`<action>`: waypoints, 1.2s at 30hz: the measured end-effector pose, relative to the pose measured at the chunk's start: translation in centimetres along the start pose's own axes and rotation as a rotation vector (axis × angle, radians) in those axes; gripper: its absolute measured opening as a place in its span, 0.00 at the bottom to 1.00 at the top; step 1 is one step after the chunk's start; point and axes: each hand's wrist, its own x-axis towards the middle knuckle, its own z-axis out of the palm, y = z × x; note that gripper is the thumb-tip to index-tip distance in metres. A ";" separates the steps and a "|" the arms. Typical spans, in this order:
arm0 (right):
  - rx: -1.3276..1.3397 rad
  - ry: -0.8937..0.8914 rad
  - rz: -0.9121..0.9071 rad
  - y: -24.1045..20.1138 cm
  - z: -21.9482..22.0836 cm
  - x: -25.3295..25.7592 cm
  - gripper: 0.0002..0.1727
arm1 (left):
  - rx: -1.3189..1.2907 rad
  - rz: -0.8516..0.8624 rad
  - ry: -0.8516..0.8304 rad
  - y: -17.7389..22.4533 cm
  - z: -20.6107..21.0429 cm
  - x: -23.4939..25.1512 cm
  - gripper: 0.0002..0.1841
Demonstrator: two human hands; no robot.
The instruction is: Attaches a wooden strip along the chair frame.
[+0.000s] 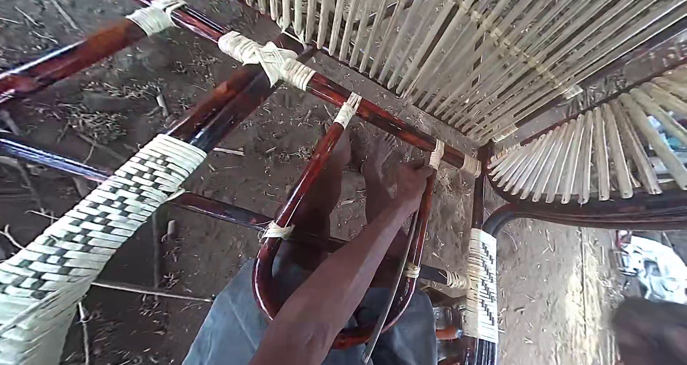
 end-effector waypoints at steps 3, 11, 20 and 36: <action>-0.155 0.005 0.066 1.4 4.8 7.8 0.11 | -0.030 0.009 0.000 -0.1 -0.1 0.1 0.09; -0.625 0.086 -0.035 2.2 7.8 22.7 0.17 | -0.123 -0.201 0.085 1.6 0.7 -0.4 0.12; -1.283 -0.143 0.207 6.6 9.7 35.4 0.08 | -0.124 -0.144 0.219 2.1 1.2 -1.1 0.11; -1.517 -0.178 0.191 7.0 10.5 36.9 0.12 | -0.197 -0.116 0.259 1.3 1.6 -0.1 0.05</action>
